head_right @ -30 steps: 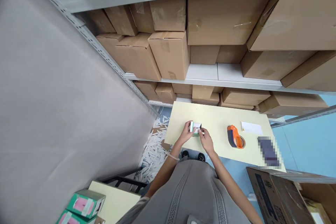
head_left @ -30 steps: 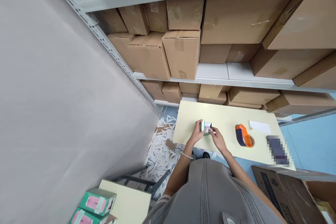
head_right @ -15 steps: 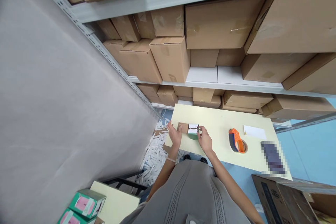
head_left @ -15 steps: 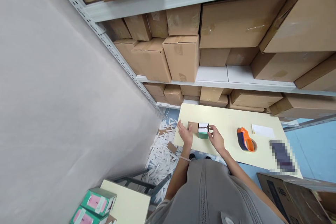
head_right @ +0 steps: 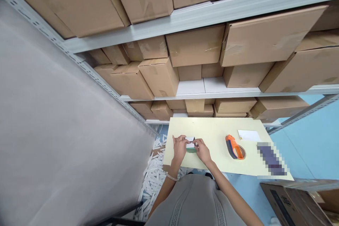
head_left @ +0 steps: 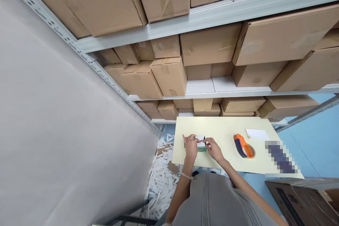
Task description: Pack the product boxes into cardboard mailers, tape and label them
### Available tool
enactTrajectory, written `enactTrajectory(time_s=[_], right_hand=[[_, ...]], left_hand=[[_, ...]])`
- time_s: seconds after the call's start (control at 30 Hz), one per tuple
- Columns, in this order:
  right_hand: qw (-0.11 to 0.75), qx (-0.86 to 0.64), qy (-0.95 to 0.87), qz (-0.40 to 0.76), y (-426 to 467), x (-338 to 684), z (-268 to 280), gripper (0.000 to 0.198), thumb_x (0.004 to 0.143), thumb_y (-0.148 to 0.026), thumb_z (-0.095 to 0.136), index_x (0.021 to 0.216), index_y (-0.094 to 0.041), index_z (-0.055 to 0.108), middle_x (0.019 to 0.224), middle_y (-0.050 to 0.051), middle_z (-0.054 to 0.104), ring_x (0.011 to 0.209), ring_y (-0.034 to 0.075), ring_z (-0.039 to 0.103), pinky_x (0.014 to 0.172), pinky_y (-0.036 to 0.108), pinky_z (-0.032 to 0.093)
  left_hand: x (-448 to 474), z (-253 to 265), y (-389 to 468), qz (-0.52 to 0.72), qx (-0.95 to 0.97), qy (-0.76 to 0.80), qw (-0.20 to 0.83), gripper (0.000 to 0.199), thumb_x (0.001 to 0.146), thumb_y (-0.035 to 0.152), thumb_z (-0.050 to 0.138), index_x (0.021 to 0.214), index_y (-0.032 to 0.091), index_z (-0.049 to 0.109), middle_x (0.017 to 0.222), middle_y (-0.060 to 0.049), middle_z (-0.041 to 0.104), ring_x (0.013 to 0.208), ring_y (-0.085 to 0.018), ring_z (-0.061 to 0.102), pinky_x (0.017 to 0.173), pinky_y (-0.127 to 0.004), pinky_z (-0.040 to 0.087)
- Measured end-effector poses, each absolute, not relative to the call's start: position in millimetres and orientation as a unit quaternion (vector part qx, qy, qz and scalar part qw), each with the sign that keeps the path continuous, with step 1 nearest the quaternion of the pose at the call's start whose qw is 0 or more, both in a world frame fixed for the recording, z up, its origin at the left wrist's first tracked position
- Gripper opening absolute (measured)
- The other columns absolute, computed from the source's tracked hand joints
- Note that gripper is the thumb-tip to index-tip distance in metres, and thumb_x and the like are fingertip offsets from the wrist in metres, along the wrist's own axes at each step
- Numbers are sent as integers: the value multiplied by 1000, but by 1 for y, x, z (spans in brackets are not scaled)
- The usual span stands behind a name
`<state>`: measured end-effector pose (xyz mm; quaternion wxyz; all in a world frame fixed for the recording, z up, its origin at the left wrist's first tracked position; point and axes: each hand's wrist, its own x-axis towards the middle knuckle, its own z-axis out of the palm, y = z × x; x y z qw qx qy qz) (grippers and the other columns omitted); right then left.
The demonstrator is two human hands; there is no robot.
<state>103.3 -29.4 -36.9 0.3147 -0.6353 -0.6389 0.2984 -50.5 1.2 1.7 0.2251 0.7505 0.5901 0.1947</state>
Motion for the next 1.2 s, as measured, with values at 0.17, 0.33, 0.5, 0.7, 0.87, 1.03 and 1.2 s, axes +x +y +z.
enactTrajectory(time_s=[0.17,0.33,0.5,0.7,0.87,1.03,1.2], right_hand=[[343,-645,-609,311,-31,112,-38,40,76,-5,44,104,-25,62,110,2,60,82,15,68,74,32,54],[371,-626,-602,328,-34,111,-40,27,77,-11,45,93,-23,62,112,5,59,95,19,66,78,35,55],[363,-616,-612,339,-36,104,-35,13,83,-27,50,83,-24,63,122,7,56,115,22,59,91,39,51],[352,-641,-599,325,-37,103,-38,27,92,-34,40,105,-22,61,115,7,61,103,21,63,90,39,51],[188,-702,-645,235,-33,101,-26,35,92,-26,42,122,-20,59,138,11,53,113,24,60,92,37,47],[11,-717,-682,143,-16,84,-2,47,87,-29,54,131,-13,56,140,19,50,118,31,54,95,39,39],[-78,-729,-668,127,4,69,9,50,85,-23,57,135,-13,53,138,24,49,115,33,55,92,45,35]], left_hand=[[-41,9,0,198,756,581,227,37,90,10,48,102,35,73,120,-2,65,113,-22,60,121,-61,5],[-42,7,-3,215,749,581,234,31,92,20,52,117,33,64,129,-5,61,119,-26,57,117,-66,5],[-52,-1,-5,201,725,581,310,44,90,27,54,133,33,54,137,-8,57,127,-31,53,114,-71,9],[-61,-5,-8,168,728,547,378,64,82,35,64,142,35,45,151,-10,46,139,-34,40,113,-71,6],[-58,-13,-10,89,754,538,365,107,64,48,79,154,28,26,165,-14,8,151,-40,3,114,-69,-8],[-42,-27,-9,64,765,555,321,96,78,37,65,157,25,13,166,-9,-3,153,-30,-3,117,-59,-14],[-30,-39,-8,98,738,559,366,102,74,29,68,157,27,9,166,-8,0,153,-27,2,119,-55,-10]])
